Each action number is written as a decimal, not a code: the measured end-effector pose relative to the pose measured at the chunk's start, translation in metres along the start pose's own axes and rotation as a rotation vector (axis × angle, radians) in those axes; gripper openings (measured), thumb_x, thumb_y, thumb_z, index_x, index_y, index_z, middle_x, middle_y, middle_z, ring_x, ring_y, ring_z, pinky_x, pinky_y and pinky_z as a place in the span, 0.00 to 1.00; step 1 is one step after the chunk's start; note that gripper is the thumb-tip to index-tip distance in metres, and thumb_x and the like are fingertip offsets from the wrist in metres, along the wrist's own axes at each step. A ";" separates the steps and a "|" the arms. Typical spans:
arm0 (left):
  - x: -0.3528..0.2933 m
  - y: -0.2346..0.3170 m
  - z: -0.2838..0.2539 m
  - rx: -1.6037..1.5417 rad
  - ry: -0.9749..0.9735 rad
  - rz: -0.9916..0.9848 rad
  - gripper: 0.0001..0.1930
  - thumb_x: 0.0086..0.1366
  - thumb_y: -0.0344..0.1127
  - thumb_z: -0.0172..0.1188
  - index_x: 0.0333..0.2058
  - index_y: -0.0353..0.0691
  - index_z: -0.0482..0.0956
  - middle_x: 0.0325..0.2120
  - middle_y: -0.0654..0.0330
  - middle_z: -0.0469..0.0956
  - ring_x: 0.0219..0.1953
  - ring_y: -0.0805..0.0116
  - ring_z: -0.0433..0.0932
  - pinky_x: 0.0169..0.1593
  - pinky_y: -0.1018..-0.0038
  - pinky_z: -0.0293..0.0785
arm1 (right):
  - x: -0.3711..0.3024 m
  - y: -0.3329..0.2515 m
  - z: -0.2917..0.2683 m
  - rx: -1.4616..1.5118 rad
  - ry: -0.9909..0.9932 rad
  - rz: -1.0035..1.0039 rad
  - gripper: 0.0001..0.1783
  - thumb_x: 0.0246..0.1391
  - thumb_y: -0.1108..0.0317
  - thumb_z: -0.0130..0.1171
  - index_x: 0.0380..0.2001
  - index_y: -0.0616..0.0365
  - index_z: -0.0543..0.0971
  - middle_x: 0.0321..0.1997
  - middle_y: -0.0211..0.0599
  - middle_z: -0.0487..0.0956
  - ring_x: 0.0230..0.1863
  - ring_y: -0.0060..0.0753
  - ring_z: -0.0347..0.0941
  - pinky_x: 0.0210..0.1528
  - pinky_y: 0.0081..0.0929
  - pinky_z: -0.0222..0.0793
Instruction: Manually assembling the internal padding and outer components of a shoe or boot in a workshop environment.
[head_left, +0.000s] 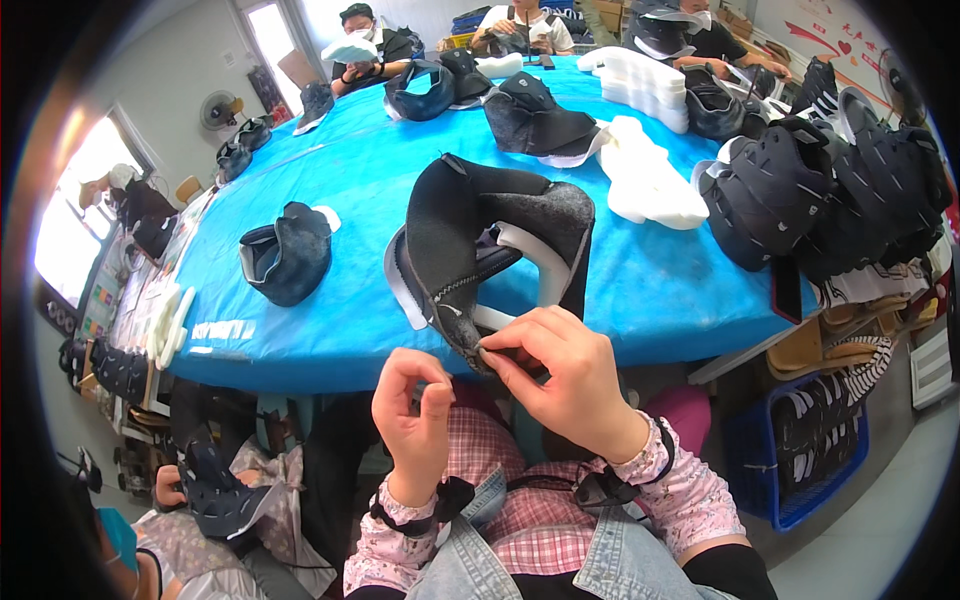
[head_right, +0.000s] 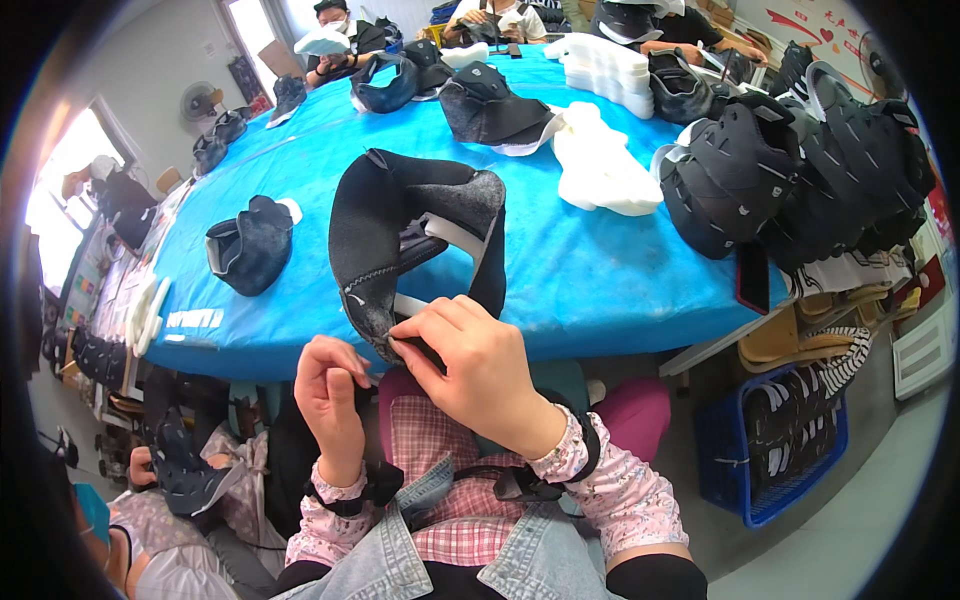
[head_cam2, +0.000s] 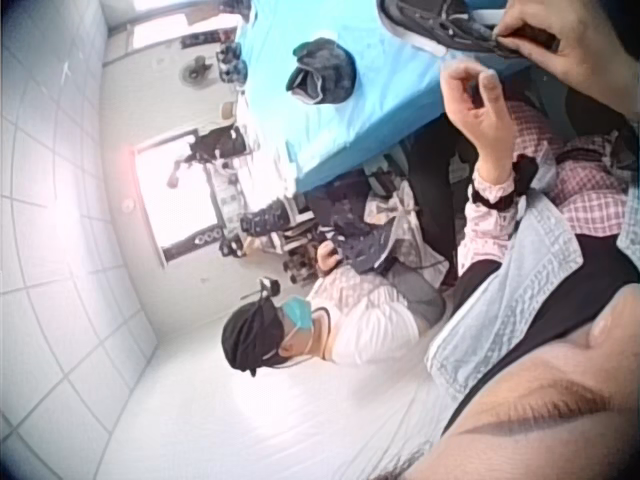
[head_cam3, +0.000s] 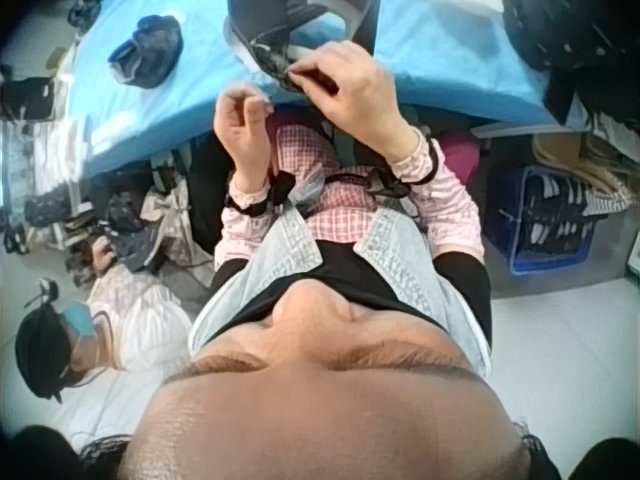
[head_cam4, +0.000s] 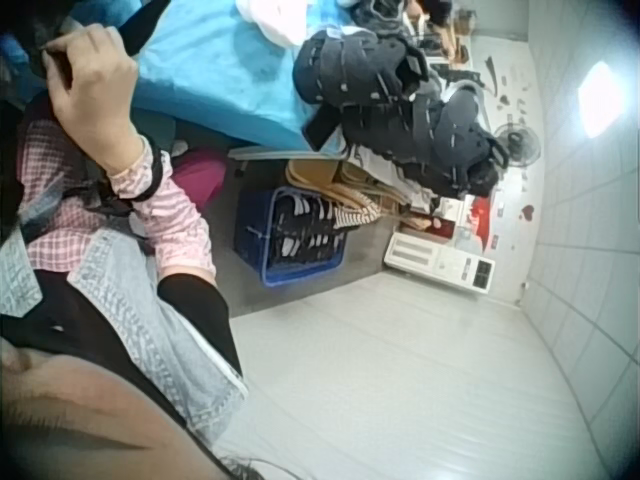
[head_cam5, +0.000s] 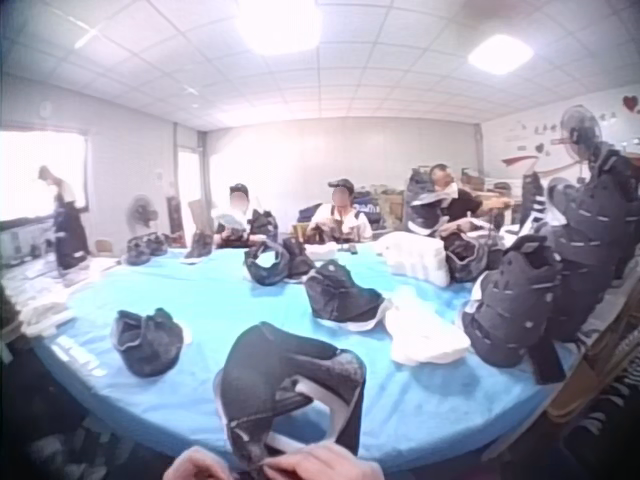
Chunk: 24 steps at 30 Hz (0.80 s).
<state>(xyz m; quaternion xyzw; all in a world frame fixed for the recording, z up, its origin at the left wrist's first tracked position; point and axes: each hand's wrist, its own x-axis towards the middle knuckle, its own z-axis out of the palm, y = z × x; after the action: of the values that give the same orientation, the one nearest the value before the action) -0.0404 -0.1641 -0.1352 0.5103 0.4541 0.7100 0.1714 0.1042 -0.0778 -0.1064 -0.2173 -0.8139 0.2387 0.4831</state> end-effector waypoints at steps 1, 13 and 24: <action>0.002 0.003 -0.001 0.002 0.001 -0.001 0.12 0.59 0.33 0.63 0.28 0.36 0.69 0.24 0.63 0.68 0.27 0.76 0.68 0.34 0.82 0.65 | -0.001 0.000 0.001 -0.012 0.020 -0.023 0.06 0.44 0.72 0.64 0.27 0.55 0.77 0.27 0.32 0.76 0.29 0.35 0.72 0.28 0.29 0.69; 0.003 -0.001 0.008 -0.157 -0.076 -0.208 0.05 0.67 0.28 0.50 0.38 0.33 0.71 0.34 0.65 0.72 0.35 0.80 0.67 0.39 0.83 0.63 | -0.001 0.003 0.001 0.029 0.006 -0.029 0.06 0.43 0.74 0.63 0.27 0.56 0.76 0.27 0.33 0.76 0.29 0.37 0.72 0.29 0.30 0.68; 0.005 -0.011 0.007 -0.083 -0.089 -0.239 0.06 0.66 0.28 0.52 0.40 0.34 0.69 0.35 0.64 0.71 0.37 0.77 0.69 0.43 0.80 0.66 | 0.006 -0.005 -0.013 0.088 -0.171 0.035 0.06 0.45 0.76 0.62 0.30 0.60 0.78 0.26 0.33 0.74 0.26 0.27 0.72 0.25 0.21 0.70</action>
<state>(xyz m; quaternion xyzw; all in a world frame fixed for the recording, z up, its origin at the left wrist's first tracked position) -0.0381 -0.1515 -0.1409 0.4758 0.4739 0.6795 0.2955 0.1127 -0.0760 -0.0933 -0.1889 -0.8369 0.3005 0.4166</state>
